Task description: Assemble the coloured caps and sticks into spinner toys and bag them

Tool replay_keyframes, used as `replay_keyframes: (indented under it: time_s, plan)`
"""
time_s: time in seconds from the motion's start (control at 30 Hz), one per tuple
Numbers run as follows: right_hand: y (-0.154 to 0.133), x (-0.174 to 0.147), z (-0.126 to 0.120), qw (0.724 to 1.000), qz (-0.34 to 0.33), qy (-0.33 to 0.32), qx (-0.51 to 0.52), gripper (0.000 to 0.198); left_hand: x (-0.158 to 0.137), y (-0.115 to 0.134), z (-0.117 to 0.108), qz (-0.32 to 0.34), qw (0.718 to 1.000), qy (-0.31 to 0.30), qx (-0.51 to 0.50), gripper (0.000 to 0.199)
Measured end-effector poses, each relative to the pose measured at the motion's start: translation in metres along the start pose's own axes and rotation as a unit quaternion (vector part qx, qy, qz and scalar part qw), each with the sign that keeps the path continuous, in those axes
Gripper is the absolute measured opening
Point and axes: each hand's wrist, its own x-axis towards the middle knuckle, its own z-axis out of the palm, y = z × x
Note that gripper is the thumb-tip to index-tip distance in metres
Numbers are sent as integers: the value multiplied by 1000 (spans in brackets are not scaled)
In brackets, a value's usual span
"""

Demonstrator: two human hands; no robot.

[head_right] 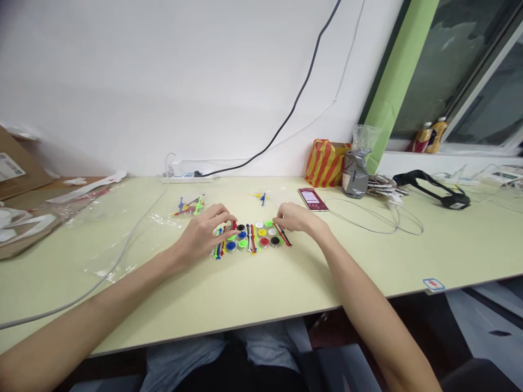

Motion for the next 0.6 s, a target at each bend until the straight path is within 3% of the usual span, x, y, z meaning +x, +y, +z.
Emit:
replay_keyframes:
  time_s: [0.1,0.23,0.33,0.43,0.6]
  plan:
    - [-13,-4,2,992,-69,42,96,34,1,3,0,-6,1000,17,8,19]
    - [-45,-7,23,936,-209,57,279,27,0,6,2,-28,999,26,-34,21]
    - [-62,-5,41,911,-248,98,315,24,-2,6,5,-54,996,27,-64,21]
    - [-65,-5,43,911,-252,122,301,24,-3,6,6,-57,996,27,-70,22]
    - [-37,-7,10,946,-207,172,181,21,0,12,5,-70,997,29,-24,49]
